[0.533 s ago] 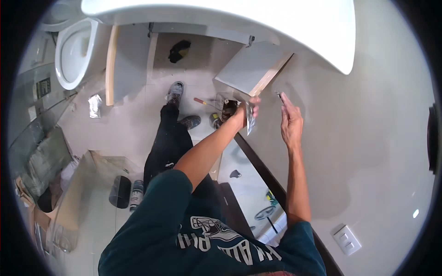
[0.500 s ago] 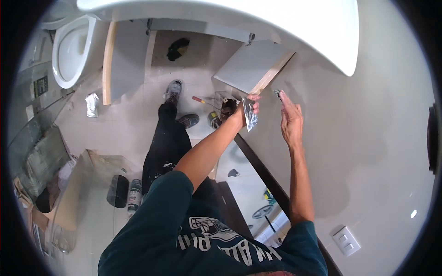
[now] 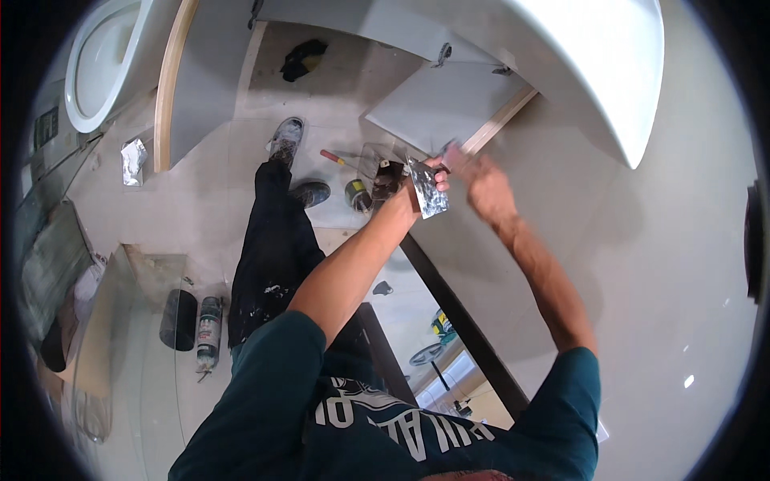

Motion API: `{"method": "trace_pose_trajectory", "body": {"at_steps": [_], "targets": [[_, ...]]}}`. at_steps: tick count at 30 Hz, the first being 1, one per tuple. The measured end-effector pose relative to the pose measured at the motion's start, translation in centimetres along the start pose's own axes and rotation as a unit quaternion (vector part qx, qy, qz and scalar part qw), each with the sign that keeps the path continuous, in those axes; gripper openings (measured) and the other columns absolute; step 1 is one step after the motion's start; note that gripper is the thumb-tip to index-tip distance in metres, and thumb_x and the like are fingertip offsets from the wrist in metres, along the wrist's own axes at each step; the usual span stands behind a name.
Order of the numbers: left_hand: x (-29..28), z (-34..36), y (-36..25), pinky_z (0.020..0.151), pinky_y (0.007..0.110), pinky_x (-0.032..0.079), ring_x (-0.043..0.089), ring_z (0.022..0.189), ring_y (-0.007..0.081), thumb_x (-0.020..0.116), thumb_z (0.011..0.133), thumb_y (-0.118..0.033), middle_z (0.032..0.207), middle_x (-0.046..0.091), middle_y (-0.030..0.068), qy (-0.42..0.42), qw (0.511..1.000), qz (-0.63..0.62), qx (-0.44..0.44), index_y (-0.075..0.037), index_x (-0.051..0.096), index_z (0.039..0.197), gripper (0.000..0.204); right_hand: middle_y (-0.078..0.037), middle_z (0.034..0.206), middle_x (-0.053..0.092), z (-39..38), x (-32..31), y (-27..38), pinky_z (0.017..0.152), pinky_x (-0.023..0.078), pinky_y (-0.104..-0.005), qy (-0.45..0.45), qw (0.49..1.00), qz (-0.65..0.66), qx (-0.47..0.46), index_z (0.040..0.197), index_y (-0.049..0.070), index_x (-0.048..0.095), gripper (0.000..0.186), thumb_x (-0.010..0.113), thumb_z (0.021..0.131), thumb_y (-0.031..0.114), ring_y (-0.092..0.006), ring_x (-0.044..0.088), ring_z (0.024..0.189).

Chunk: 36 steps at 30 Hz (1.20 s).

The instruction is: The person sands the edge of a cabinet door with sandpaper, wipes it with a cloth, applies a marking with a pencil, and then uses a small metal scraper to smooth the surface and edges before washing the scraper in a sink.

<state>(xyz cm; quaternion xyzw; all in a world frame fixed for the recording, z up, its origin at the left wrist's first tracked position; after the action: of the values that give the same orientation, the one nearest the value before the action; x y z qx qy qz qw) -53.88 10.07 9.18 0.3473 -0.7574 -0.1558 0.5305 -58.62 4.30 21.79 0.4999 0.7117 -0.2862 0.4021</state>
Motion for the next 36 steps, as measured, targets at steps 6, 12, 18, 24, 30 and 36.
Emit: {"method": "trace_pose_trajectory", "body": {"at_steps": [6,12,18,24,30,36], "targets": [[-0.7,0.8,0.9,0.051,0.032,0.041,0.05,0.062,0.0165,0.045,0.106,-0.035,0.061,0.046,-0.0014,0.104,0.993,-0.026,-0.042,-0.012,0.048,0.078,0.036,-0.002,0.152,0.051,0.3,0.5,-5.3,0.08,0.06,-0.0449,0.101,0.99,0.012,0.094,0.156,0.021,0.038,0.078,0.054,0.082,-0.002,-0.0318,0.072,0.094],[0.0,0.6,1.2,0.052,0.034,0.043,0.051,0.066,0.0182,0.042,0.106,-0.036,0.061,0.045,-0.0006,0.135,0.986,-0.063,-0.078,-0.012,0.047,0.072,0.041,-0.003,0.15,0.053,0.4,2.2,-7.1,0.081,0.06,-0.0437,0.234,0.963,-0.039,0.127,0.158,0.025,0.034,0.084,0.051,0.081,-0.005,-0.0327,0.071,0.096],[-0.4,0.6,0.6,0.053,0.034,0.043,0.051,0.065,0.0195,0.039,0.107,-0.034,0.062,0.045,0.0001,0.122,0.989,-0.065,-0.061,-0.012,0.047,0.073,0.041,-0.007,0.146,0.056,0.9,-0.7,-5.1,0.073,0.06,-0.0448,0.085,0.996,0.0,0.006,0.16,0.02,0.025,0.082,0.053,0.085,0.002,-0.0333,0.072,0.089],[-1.2,0.9,0.4,0.055,0.035,0.043,0.053,0.066,0.0203,0.043,0.103,-0.034,0.063,0.046,0.0006,0.077,0.99,-0.089,-0.072,-0.013,0.046,0.071,0.038,0.0,0.157,0.044,0.0,0.7,-2.4,0.079,0.061,-0.0452,0.17,0.985,-0.004,-0.002,0.16,0.024,0.028,0.082,0.052,0.085,0.0,-0.0312,0.071,0.095],[-0.8,0.6,0.9,0.053,0.033,0.043,0.053,0.066,0.0194,0.046,0.102,-0.034,0.064,0.047,0.0011,0.051,0.993,-0.082,-0.069,-0.011,0.047,0.073,0.037,0.002,0.155,0.047,-1.0,1.9,-3.9,0.084,0.06,-0.0432,0.212,0.976,-0.04,0.007,0.156,0.026,0.038,0.081,0.05,0.082,-0.006,-0.0304,0.071,0.095],[-0.4,0.3,1.5,0.053,0.035,0.044,0.055,0.064,0.0242,0.046,0.101,-0.045,0.063,0.05,0.0048,0.04,0.982,-0.151,-0.108,-0.01,0.048,0.077,0.042,0.002,0.158,0.043,-1.4,0.7,-2.1,0.08,0.061,-0.0456,0.164,0.985,-0.02,-0.047,0.16,0.021,0.029,0.079,0.052,0.087,0.001,-0.0312,0.072,0.093]]}}
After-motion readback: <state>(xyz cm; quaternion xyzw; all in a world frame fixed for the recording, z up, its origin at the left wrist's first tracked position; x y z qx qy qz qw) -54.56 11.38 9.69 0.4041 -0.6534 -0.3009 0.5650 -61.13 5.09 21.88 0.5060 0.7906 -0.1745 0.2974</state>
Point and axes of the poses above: each hand's wrist, its own z-axis towards the middle knuckle, its own x-axis out of the palm, y = z × x, the point moved 8 cm from there along z, towards the middle knuckle
